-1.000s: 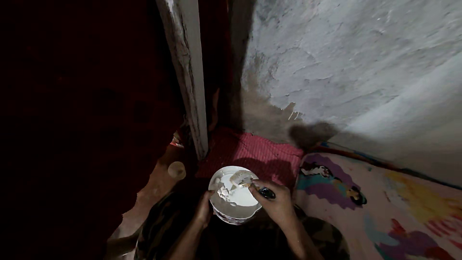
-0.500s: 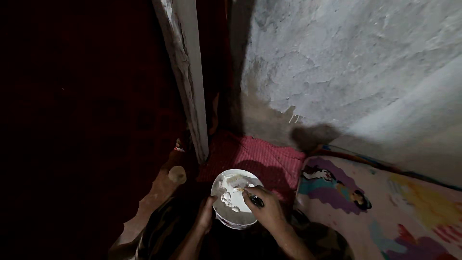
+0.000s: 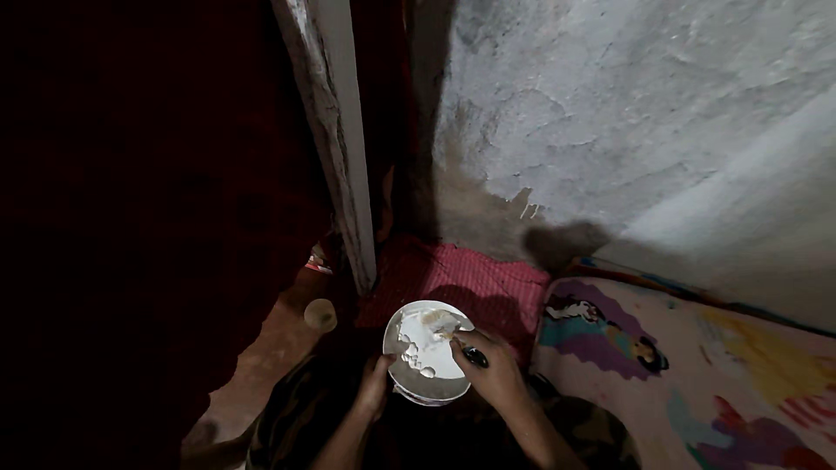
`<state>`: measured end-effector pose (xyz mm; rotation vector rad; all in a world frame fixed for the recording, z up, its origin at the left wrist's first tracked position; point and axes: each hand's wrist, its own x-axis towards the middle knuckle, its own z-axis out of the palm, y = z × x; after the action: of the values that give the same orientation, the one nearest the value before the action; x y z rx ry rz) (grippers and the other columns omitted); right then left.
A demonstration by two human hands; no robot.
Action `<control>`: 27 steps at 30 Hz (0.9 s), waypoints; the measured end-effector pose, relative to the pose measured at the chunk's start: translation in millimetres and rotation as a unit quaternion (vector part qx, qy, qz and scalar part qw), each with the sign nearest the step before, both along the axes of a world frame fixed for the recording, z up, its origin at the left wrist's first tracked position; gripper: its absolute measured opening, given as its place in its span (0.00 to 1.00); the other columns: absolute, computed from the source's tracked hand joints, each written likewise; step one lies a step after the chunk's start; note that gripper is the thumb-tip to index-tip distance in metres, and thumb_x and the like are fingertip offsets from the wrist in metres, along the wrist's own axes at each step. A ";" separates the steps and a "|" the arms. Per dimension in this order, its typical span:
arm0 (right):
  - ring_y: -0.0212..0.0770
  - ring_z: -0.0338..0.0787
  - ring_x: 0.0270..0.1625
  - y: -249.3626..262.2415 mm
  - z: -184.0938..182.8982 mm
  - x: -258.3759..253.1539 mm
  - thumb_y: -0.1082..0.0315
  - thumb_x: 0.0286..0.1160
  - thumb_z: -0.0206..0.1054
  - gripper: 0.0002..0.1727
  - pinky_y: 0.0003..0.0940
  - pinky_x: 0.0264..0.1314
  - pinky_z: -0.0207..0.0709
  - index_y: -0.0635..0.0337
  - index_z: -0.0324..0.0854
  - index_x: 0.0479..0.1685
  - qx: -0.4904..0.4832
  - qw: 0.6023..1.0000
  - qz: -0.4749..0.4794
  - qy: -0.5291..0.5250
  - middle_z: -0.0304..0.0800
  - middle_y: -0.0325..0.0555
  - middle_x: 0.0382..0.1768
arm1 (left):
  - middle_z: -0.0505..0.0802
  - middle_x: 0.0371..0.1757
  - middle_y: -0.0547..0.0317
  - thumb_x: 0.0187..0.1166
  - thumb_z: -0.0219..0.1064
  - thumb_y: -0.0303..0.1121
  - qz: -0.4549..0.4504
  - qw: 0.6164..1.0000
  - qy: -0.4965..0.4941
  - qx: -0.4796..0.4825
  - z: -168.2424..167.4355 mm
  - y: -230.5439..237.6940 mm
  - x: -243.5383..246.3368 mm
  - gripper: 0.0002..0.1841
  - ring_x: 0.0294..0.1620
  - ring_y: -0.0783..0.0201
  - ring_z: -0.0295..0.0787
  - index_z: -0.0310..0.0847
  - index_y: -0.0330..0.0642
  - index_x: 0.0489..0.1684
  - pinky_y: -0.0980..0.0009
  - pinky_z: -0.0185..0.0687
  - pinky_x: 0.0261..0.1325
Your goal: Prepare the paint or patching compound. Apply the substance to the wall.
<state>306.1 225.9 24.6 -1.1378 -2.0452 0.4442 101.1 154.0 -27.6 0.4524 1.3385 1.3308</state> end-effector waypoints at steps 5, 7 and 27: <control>0.42 0.95 0.37 -31.7 -13.4 6.7 0.57 0.71 0.68 0.16 0.40 0.42 0.90 0.60 0.95 0.43 0.013 1.000 0.015 -0.011 0.96 0.48 0.37 | 0.91 0.48 0.48 0.82 0.53 0.37 0.058 0.998 -0.002 0.015 -10.7 5.7 -5.3 0.21 0.45 0.60 0.92 0.72 0.33 0.67 0.63 0.90 0.44; 0.39 0.94 0.36 -38.5 -10.7 4.1 0.56 0.71 0.68 0.16 0.36 0.41 0.90 0.59 0.95 0.41 0.022 1.000 0.019 -0.008 0.95 0.46 0.35 | 0.91 0.47 0.48 0.85 0.52 0.37 0.055 0.998 0.009 0.000 -12.4 8.3 -6.7 0.19 0.43 0.60 0.91 0.72 0.33 0.67 0.63 0.89 0.42; 0.32 0.92 0.37 -25.6 7.5 12.4 0.56 0.72 0.68 0.15 0.28 0.42 0.88 0.56 0.96 0.42 0.021 0.999 0.020 0.022 0.94 0.41 0.35 | 0.93 0.45 0.47 0.83 0.53 0.35 0.021 1.000 -0.015 -0.006 -2.7 10.3 -2.2 0.20 0.40 0.59 0.93 0.72 0.34 0.68 0.64 0.91 0.39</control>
<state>318.5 200.3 32.1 -1.0548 -2.0320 0.4413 98.9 164.3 -30.2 0.3972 1.3365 1.3587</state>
